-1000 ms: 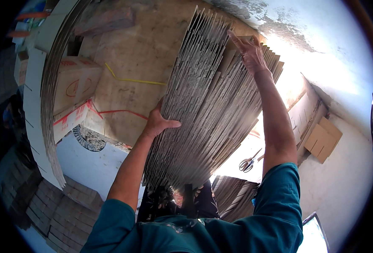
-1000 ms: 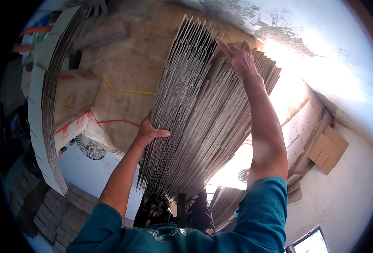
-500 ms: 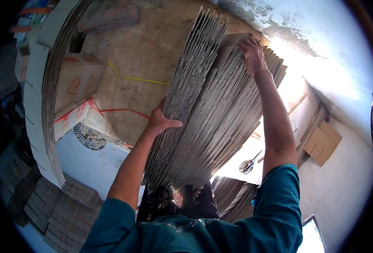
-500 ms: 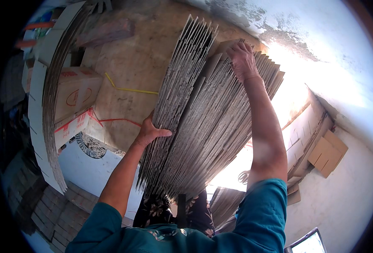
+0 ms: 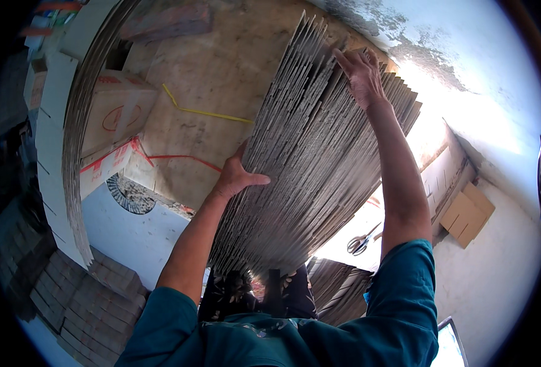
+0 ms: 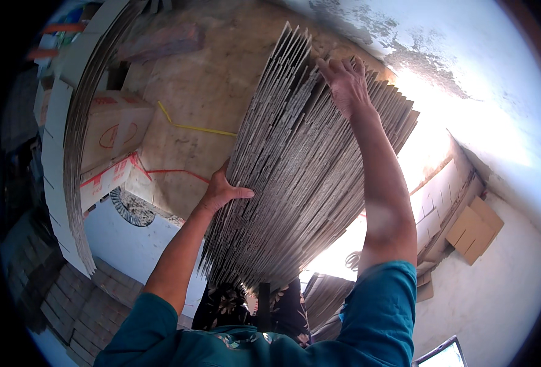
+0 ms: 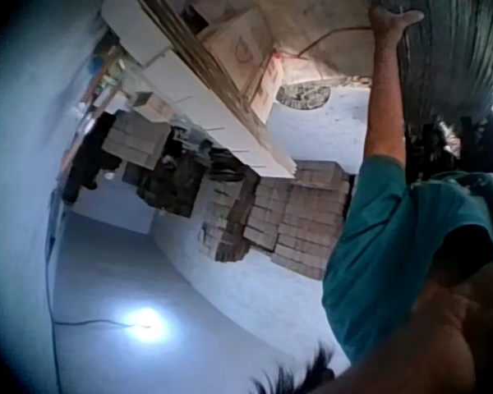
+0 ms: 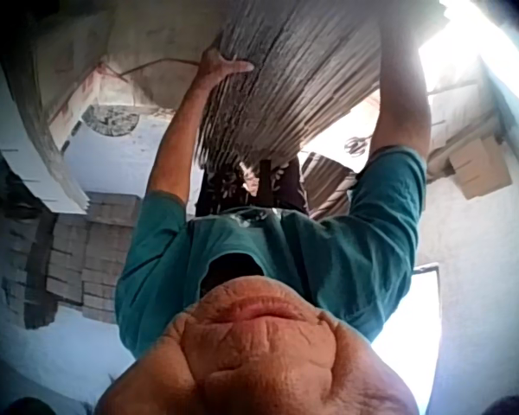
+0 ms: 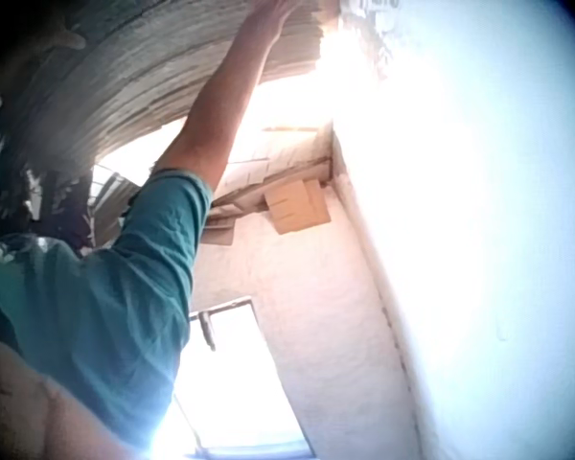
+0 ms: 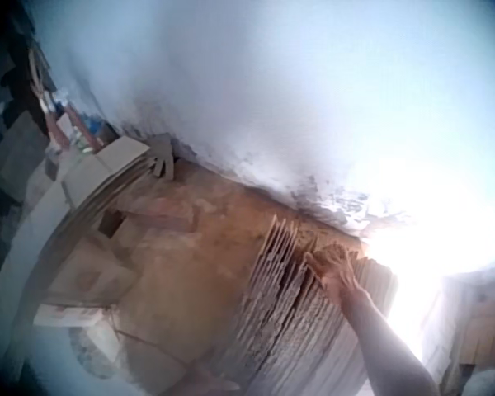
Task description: The person ties a red ribbon around a stack of thin paper sheets, then lifts and repositions the stack. They align the sheets, wrap a yellow ribbon around the stack, and tie it. The person then ties another red ribbon around the stack and secures it.
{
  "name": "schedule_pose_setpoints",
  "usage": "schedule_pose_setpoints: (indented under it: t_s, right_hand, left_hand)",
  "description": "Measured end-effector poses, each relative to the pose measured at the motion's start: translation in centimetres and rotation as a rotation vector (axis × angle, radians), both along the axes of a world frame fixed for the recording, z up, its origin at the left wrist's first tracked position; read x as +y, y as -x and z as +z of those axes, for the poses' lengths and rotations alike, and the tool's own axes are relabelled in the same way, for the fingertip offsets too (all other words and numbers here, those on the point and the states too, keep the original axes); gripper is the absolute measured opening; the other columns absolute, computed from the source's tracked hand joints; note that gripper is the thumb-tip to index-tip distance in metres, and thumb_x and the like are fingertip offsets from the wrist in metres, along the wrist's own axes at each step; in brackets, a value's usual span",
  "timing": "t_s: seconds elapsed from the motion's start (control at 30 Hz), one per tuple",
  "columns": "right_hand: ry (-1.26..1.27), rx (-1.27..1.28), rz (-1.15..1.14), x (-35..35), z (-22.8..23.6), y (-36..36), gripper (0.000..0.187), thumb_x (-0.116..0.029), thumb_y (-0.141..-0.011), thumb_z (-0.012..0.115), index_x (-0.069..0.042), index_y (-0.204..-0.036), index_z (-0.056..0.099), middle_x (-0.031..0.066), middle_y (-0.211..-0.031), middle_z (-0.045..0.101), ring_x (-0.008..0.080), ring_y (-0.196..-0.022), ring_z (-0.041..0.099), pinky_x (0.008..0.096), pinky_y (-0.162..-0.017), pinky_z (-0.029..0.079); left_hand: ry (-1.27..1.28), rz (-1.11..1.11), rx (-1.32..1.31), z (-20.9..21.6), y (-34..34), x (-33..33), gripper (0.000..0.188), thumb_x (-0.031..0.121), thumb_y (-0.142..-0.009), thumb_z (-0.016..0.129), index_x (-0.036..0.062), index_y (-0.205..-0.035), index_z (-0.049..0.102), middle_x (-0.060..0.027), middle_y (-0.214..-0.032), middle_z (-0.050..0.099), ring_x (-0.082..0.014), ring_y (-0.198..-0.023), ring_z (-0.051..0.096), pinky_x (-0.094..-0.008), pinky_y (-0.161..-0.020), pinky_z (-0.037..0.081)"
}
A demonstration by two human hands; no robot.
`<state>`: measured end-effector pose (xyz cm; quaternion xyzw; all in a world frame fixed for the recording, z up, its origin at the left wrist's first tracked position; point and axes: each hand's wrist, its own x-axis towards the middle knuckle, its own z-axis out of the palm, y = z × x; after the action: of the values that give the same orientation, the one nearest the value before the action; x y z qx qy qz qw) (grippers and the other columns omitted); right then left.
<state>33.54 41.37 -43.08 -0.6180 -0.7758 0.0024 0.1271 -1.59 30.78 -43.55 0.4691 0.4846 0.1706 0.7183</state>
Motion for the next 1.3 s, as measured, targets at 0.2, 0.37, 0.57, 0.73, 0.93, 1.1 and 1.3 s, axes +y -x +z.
schedule_pose_setpoints:
  t_s: [0.2, 0.37, 0.57, 0.73, 0.93, 1.1, 1.3]
  right_hand:
    - [0.108, 0.065, 0.052, 0.6, -0.1, -1.6, 0.055, 0.007, -0.070, 0.056, -0.014, -0.120, 0.053, 0.0052, -0.094, 0.060, 0.0222, -0.103, 0.055, 0.0468, -0.109, 0.027]
    - [0.283, -0.006, -0.014, 2.1, 1.3, 1.6, 0.077, 0.012, -0.077, 0.046, -0.033, -0.139, 0.033, 0.0030, -0.098, 0.061, 0.0186, -0.099, 0.058, 0.0485, -0.111, 0.023]
    - [0.342, -0.111, -0.017, 2.7, 1.0, 2.7, 0.095, 0.019, -0.071, 0.047, -0.039, -0.141, 0.025, 0.0014, -0.096, 0.062, 0.0171, -0.096, 0.059, 0.0516, -0.112, 0.020]
    - [0.216, -0.072, -0.003, 2.0, 0.1, 2.2, 0.093, 0.017, -0.069, 0.054, -0.036, -0.141, 0.029, 0.0018, -0.098, 0.063, 0.0181, -0.101, 0.058, 0.0509, -0.110, 0.025]
    - [0.095, -0.051, 0.014, 1.7, 1.5, 2.6, 0.041, 0.007, -0.073, 0.055, -0.011, -0.110, 0.058, 0.0063, -0.098, 0.061, 0.0226, -0.105, 0.055, 0.0478, -0.105, 0.030]
    - [0.053, -0.036, 0.020, 1.3, 1.3, 1.5, 0.030, 0.004, -0.064, 0.060, -0.009, -0.091, 0.062, 0.0073, -0.094, 0.057, 0.0245, -0.102, 0.053, 0.0408, -0.096, 0.037]
    - [0.083, -0.004, -0.044, 0.8, 1.5, 2.0, 0.042, 0.003, -0.068, 0.059, -0.010, -0.107, 0.058, 0.0100, -0.106, 0.056, 0.0272, -0.108, 0.050, 0.0403, -0.096, 0.037]
  left_hand:
    - [0.002, -0.046, 0.024, 0.4, 0.2, 0.5, 0.093, 0.023, -0.055, 0.086, -0.0005, -0.133, 0.041, -0.0100, -0.123, 0.055, -0.0207, -0.115, 0.049, -0.0326, -0.101, 0.035]
    - [-0.019, -0.021, 0.022, 0.7, 0.2, 0.5, 0.093, 0.024, -0.054, 0.086, -0.0002, -0.132, 0.042, -0.0102, -0.122, 0.056, -0.0208, -0.114, 0.050, -0.0323, -0.102, 0.035]
    - [-0.053, -0.019, 0.025, 0.4, 0.2, 0.3, 0.094, 0.025, -0.055, 0.087, -0.0003, -0.133, 0.041, -0.0103, -0.123, 0.055, -0.0205, -0.115, 0.049, -0.0326, -0.102, 0.035]
    - [-0.048, -0.004, 0.002, -0.1, 0.3, 0.2, 0.094, 0.024, -0.055, 0.086, 0.0005, -0.134, 0.041, -0.0104, -0.124, 0.055, -0.0206, -0.116, 0.049, -0.0325, -0.102, 0.035]
    - [0.015, 0.014, 0.005, -0.5, 1.0, 0.2, 0.087, 0.022, -0.058, 0.082, 0.0007, -0.133, 0.042, -0.0108, -0.124, 0.056, -0.0212, -0.116, 0.050, -0.0320, -0.101, 0.035]
    - [0.025, 0.102, 0.131, -0.7, 3.3, 1.6, 0.081, 0.026, -0.061, 0.081, -0.0012, -0.129, 0.046, -0.0149, -0.119, 0.058, -0.0242, -0.112, 0.054, -0.0328, -0.098, 0.039]
    - [-0.636, -0.105, 0.883, 2.3, 1.1, 0.5, 0.103, 0.032, -0.058, 0.082, 0.0020, -0.140, 0.026, -0.0253, -0.130, 0.042, -0.0397, -0.114, 0.047, -0.0472, -0.094, 0.040]
